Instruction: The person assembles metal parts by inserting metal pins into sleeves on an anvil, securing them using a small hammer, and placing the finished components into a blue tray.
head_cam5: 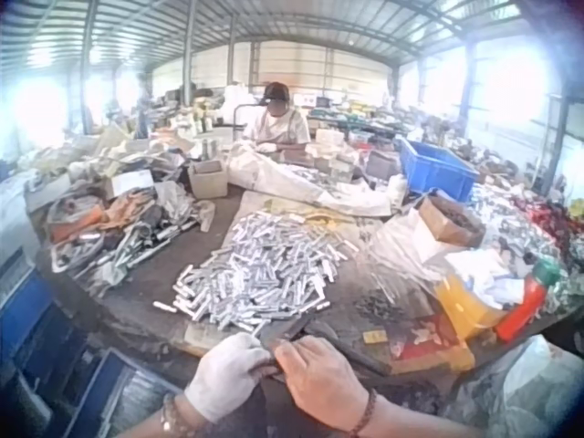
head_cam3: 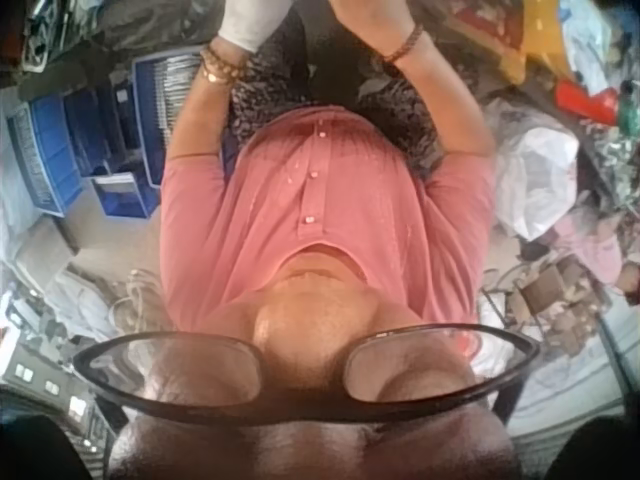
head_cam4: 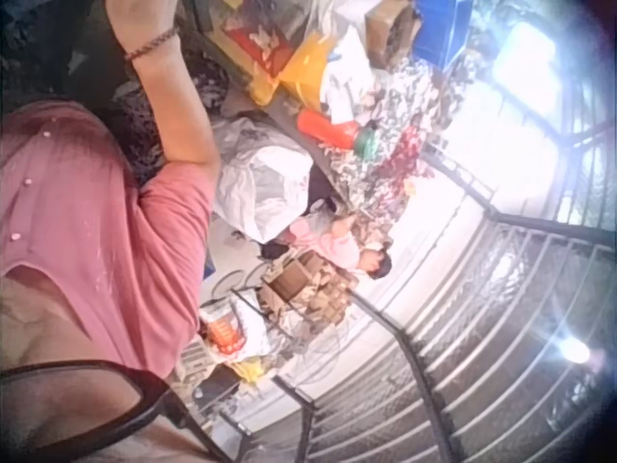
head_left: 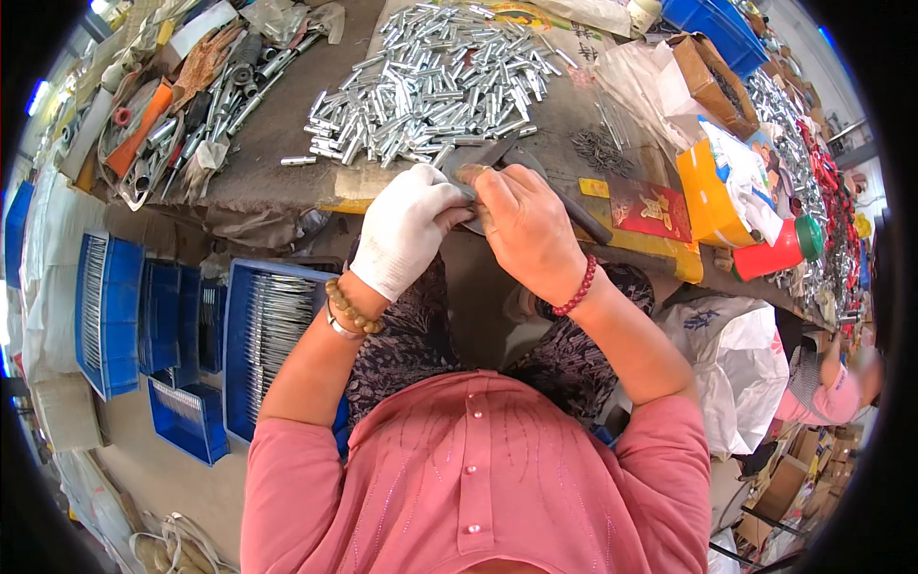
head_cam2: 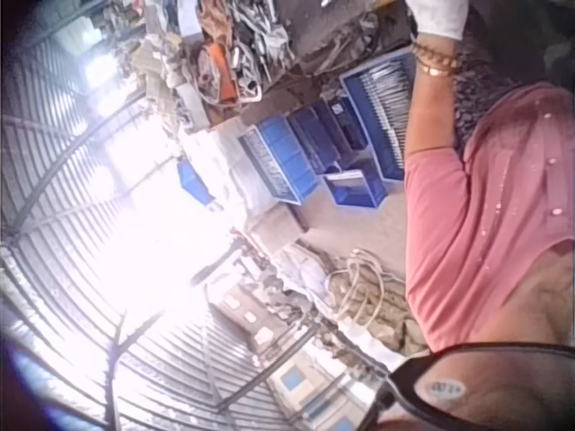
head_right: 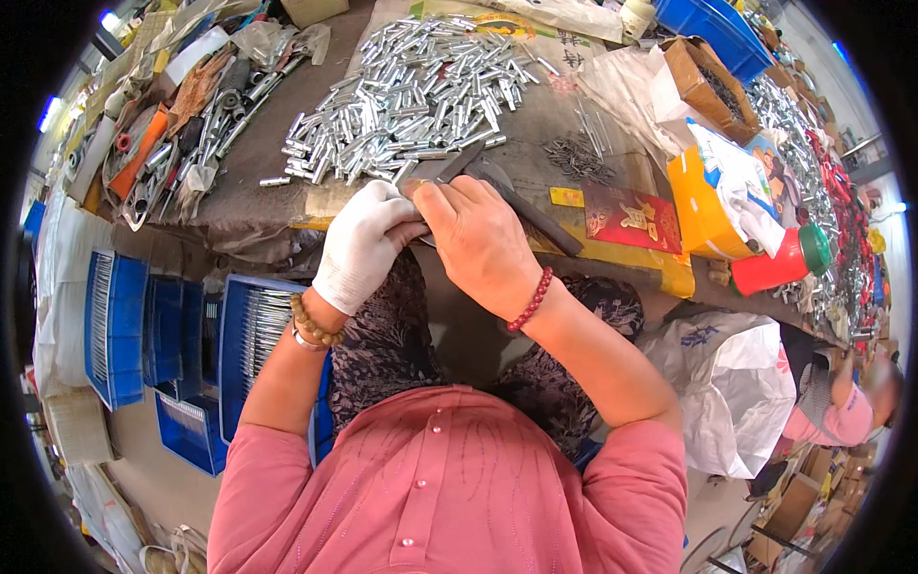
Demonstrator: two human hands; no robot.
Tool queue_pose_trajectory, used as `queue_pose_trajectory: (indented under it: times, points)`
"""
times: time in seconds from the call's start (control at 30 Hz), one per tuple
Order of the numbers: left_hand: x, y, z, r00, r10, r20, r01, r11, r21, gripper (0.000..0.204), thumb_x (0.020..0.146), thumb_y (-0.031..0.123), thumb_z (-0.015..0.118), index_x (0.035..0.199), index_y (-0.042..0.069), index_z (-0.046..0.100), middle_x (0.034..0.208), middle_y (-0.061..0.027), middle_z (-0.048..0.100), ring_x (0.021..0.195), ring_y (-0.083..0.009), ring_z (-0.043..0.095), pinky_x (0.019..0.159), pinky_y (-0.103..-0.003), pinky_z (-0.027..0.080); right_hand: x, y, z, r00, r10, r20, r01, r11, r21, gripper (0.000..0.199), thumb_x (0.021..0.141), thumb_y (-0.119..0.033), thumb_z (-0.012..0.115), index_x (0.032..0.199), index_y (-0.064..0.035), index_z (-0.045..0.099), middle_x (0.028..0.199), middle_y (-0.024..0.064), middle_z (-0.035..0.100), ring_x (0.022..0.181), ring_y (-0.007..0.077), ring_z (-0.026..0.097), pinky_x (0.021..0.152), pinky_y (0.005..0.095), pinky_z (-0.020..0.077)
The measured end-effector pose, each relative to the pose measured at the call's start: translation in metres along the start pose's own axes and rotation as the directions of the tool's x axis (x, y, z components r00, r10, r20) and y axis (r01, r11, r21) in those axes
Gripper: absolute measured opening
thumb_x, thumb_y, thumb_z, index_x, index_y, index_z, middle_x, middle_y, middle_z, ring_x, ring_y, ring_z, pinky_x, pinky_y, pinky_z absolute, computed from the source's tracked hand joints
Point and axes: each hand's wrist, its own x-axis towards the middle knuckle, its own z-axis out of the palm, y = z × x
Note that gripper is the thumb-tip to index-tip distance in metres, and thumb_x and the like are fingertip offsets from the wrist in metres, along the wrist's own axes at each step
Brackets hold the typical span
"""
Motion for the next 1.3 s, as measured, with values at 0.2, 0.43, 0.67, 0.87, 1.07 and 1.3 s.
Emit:
queue_pose_trajectory:
  times: [0.2,0.43,0.67,0.87,1.07,1.3]
  points:
    - [0.002,0.001,-0.001,1.0,-0.002,-0.006,0.002,0.999,0.032,0.017,0.08,0.011,0.083,0.093,0.008,0.074,0.087,-0.0104,0.062,0.086,-0.0333,0.064,0.077,-0.043,0.053,-0.009,0.006,0.012,0.993,-0.076,-0.091,0.073,0.997,-0.034,0.024,0.089,-0.004,0.062,0.113,-0.0046,0.061,0.088,0.0078,0.063,0.088,0.0277,0.061,0.081,0.0399,0.0504]
    - [0.002,-0.008,0.002,1.0,-0.001,0.028,0.0,0.999,0.044,0.016,0.081,0.012,0.082,0.092,0.006,0.073,0.089,-0.0109,0.062,0.087,-0.0335,0.064,0.078,-0.043,0.053,-0.011,0.008,0.012,0.994,0.003,-0.108,-0.002,1.0,0.011,0.033,0.088,-0.001,0.065,0.121,-0.0039,0.061,0.093,0.0093,0.067,0.09,0.0307,0.063,0.082,0.0429,0.0519]
    - [0.002,0.0,-0.002,1.0,-0.017,0.026,0.017,1.0,-0.007,0.013,0.083,0.014,0.081,0.092,0.007,0.074,0.09,-0.0108,0.062,0.088,-0.0322,0.064,0.078,-0.042,0.052,-0.018,0.013,-0.021,0.969,0.242,-0.042,-0.23,0.954,0.193,0.041,0.085,0.004,0.068,0.125,-0.0075,0.066,0.097,0.0127,0.071,0.094,0.0334,0.068,0.083,0.0438,0.0556]
    - [0.003,0.005,-0.006,0.992,-0.079,0.095,0.078,0.997,0.008,0.01,0.085,0.008,0.079,0.093,0.004,0.076,0.092,-0.0103,0.063,0.089,-0.0293,0.064,0.081,-0.038,0.051,-0.026,0.035,-0.028,0.898,0.438,-0.026,-0.416,0.868,0.272,0.03,0.083,0.006,0.069,0.11,-0.0056,0.071,0.093,0.0118,0.07,0.088,0.0324,0.069,0.08,0.0415,0.0558]
    - [0.006,0.003,-0.009,0.992,-0.074,0.106,0.078,0.996,-0.033,0.01,0.085,0.007,0.079,0.095,0.005,0.077,0.091,-0.0096,0.063,0.088,-0.0275,0.064,0.08,-0.036,0.051,-0.02,0.04,-0.028,0.983,0.184,0.007,-0.184,0.978,0.1,0.023,0.082,0.001,0.074,0.103,-0.0064,0.072,0.09,0.0097,0.066,0.09,0.0318,0.065,0.08,0.0421,0.0537]
    - [0.007,0.003,-0.013,0.991,-0.036,0.126,0.044,0.997,-0.057,0.013,0.085,0.006,0.079,0.098,0.006,0.079,0.092,-0.0092,0.063,0.089,-0.0269,0.064,0.08,-0.036,0.051,-0.023,0.029,-0.032,0.974,0.186,0.128,-0.188,0.982,0.005,0.015,0.081,-0.005,0.075,0.095,-0.0064,0.068,0.092,0.0081,0.061,0.091,0.0319,0.062,0.079,0.0438,0.0521]
